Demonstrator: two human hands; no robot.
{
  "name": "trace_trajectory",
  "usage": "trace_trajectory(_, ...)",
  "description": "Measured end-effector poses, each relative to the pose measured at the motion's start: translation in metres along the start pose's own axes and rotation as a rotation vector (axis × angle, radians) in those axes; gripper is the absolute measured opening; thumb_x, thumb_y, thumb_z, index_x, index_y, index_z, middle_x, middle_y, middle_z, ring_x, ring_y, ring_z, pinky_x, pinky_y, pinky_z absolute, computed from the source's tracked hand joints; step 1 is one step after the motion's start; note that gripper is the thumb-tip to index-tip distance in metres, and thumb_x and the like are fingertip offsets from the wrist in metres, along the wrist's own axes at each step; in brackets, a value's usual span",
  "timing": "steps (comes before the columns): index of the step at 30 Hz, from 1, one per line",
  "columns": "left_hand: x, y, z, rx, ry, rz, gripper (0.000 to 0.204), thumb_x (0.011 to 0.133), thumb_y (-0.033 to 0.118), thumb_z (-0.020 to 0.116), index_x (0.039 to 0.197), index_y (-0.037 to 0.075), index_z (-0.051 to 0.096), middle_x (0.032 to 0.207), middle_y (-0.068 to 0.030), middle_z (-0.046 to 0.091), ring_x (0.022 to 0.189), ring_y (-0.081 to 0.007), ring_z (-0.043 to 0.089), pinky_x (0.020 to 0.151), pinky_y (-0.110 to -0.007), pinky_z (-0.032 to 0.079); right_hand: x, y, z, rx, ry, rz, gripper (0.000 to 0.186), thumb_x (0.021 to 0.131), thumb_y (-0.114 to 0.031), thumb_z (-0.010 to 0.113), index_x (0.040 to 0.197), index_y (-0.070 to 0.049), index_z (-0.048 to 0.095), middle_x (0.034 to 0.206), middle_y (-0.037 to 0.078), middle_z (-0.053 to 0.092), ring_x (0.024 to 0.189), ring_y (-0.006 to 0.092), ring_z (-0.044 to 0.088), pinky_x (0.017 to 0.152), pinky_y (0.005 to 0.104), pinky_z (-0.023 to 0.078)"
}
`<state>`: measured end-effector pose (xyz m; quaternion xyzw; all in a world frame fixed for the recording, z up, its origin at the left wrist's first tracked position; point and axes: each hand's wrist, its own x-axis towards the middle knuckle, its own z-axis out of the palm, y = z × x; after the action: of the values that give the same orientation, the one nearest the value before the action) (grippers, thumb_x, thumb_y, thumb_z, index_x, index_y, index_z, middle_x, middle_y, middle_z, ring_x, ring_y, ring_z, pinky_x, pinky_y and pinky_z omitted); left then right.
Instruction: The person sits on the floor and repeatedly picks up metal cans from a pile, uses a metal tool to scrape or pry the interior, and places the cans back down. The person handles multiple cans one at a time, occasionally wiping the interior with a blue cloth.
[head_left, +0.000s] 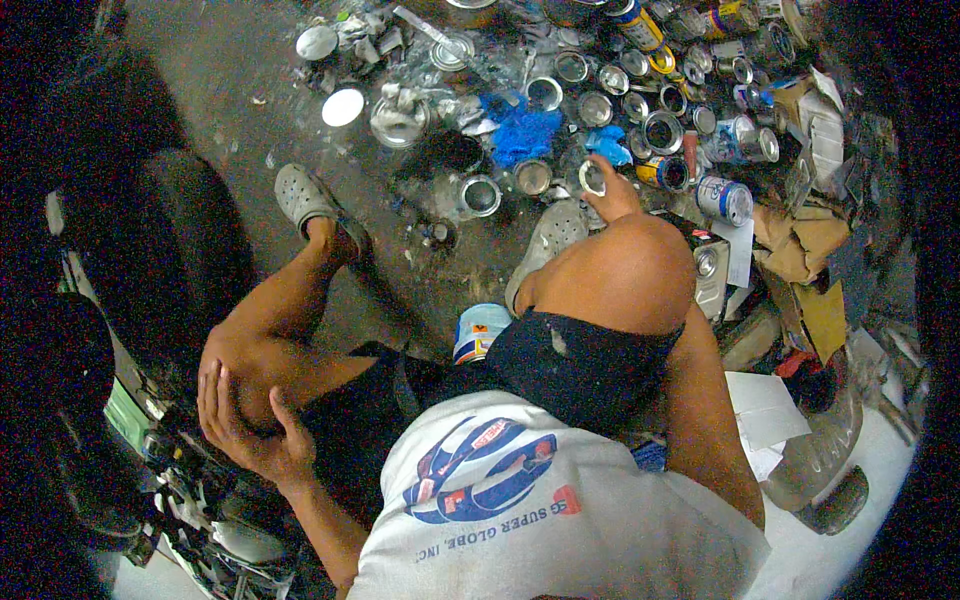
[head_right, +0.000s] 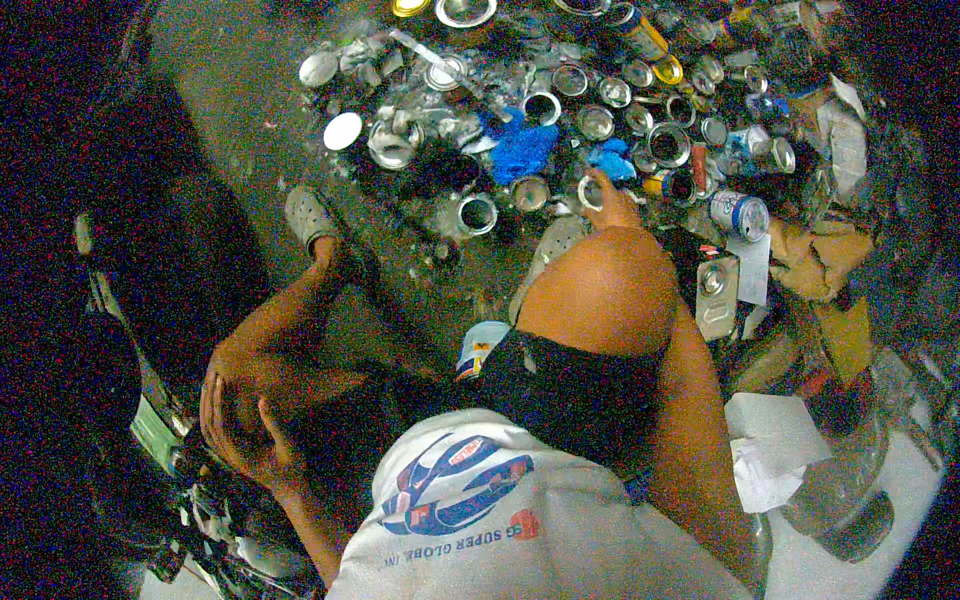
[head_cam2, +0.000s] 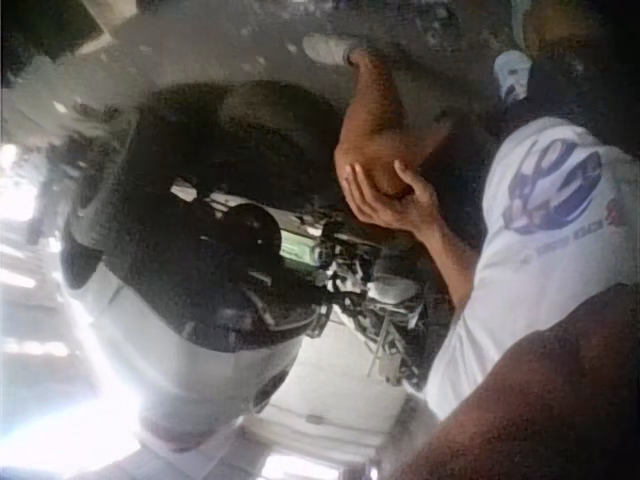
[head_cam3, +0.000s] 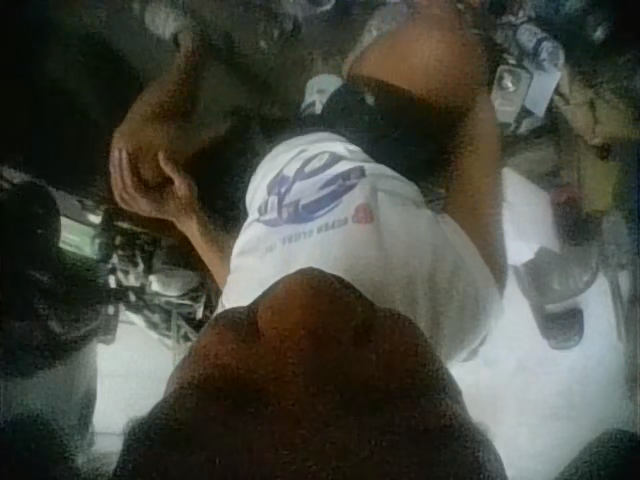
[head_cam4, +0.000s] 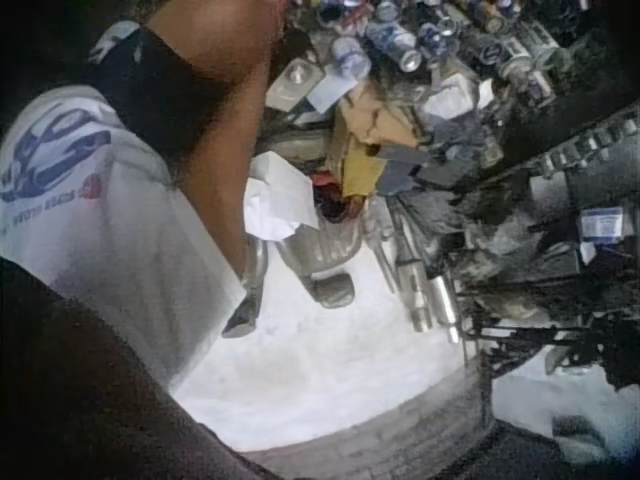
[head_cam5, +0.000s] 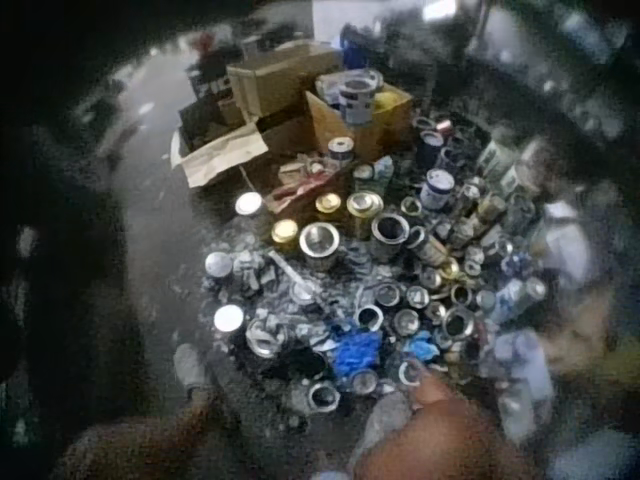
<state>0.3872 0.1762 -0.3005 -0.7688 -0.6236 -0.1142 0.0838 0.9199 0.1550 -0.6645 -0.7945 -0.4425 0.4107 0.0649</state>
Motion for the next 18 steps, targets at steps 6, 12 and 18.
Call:
trace_trajectory(6,0.0,0.003,-0.006,-0.046,0.037,0.03,0.052,0.097,0.024,0.081,0.143,0.006,0.066,0.147,-0.0137,0.07,0.142,-0.0369,0.061,0.125,-0.053,0.04,-0.026,0.023,-0.049,0.18,-0.224,-0.008,0.094,0.081,-0.011,0.095,0.161,-0.025,0.048,0.145,0.013,0.067,0.137,0.0324,0.063,0.114,0.0444,0.051)
trace_trajectory(12,0.01,0.047,-0.008,-0.494,0.124,0.168,0.045,0.093,0.019,0.086,0.134,0.009,0.072,0.14,-0.0122,0.074,0.133,-0.0357,0.066,0.123,-0.052,0.044,-0.099,-0.051,-0.178,-0.108,0.173,-0.432,0.088,0.076,-0.005,0.093,0.156,-0.017,0.057,0.151,0.014,0.066,0.141,0.0308,0.063,0.118,0.0428,0.05)
trace_trajectory(18,0.049,0.147,0.063,-0.972,-0.324,0.316,0.07,0.09,0.022,0.088,0.153,0.007,0.06,0.153,-0.0188,0.064,0.143,-0.0427,0.057,0.125,-0.051,0.041,-0.179,-0.204,-0.221,-0.231,0.139,-0.623,0.074,0.084,-0.02,0.089,0.152,-0.011,0.061,0.149,0.017,0.068,0.14,0.0374,0.065,0.118,0.0464,0.051)
